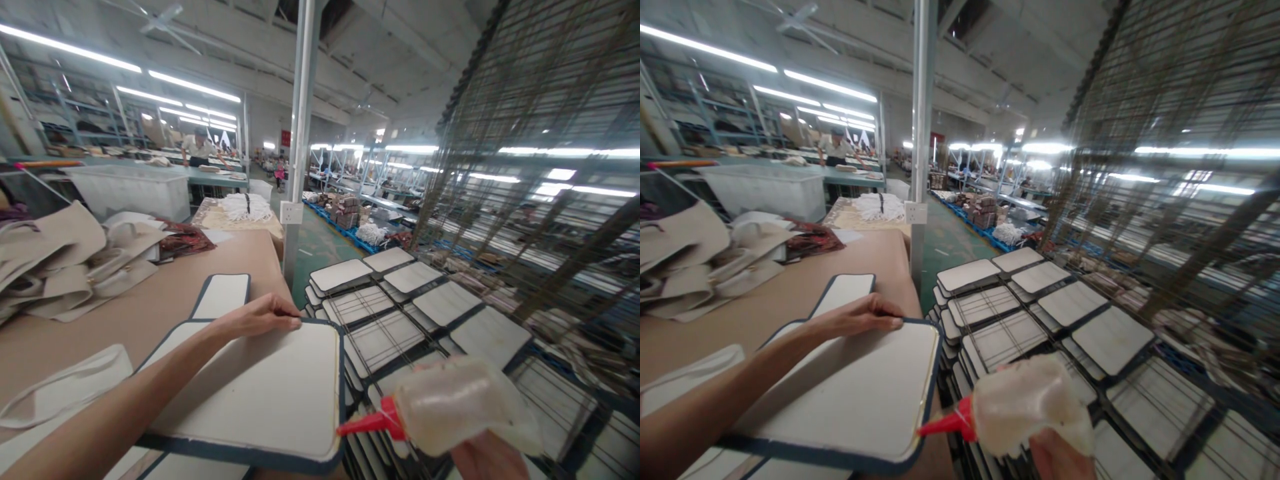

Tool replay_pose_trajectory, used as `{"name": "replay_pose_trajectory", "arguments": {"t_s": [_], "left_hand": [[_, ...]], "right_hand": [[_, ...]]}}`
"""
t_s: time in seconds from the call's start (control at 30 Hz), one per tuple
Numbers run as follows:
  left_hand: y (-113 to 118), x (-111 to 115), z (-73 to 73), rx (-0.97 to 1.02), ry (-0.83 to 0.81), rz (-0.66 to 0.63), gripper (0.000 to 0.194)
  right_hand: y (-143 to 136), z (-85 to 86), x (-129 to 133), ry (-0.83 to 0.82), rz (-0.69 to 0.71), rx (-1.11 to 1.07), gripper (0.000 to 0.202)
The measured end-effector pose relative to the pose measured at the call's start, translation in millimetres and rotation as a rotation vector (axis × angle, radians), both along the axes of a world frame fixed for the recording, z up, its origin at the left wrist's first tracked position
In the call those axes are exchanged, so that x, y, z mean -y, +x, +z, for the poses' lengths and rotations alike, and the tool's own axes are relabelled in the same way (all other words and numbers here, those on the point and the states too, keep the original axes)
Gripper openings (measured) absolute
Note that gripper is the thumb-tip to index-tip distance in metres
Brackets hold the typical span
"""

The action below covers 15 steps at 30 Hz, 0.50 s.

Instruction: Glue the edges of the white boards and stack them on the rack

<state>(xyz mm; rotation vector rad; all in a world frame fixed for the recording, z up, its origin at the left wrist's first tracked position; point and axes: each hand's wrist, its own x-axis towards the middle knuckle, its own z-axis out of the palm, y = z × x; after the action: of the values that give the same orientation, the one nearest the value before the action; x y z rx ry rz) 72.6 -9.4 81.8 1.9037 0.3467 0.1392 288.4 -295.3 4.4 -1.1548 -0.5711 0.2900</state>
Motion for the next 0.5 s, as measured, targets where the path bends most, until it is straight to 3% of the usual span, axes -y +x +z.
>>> {"name": "replay_pose_trajectory", "arguments": {"t_s": [0.2,0.33,0.5], "left_hand": [[0.6,3.8,5.1,-0.002,-0.006,0.0,0.039],[-1.4,0.4,2.8,0.007,-0.027,0.044,0.037],[-3.4,1.1,5.2,-0.013,-0.091,0.131,0.037]], "right_hand": [[-3.2,17.0,-25.4,0.129,0.058,-0.182,0.076],[-9.2,16.2,-15.2,-0.006,0.097,-0.267,0.082],[-19.2,15.7,-5.5,-0.075,-0.044,-0.283,0.081]]}}
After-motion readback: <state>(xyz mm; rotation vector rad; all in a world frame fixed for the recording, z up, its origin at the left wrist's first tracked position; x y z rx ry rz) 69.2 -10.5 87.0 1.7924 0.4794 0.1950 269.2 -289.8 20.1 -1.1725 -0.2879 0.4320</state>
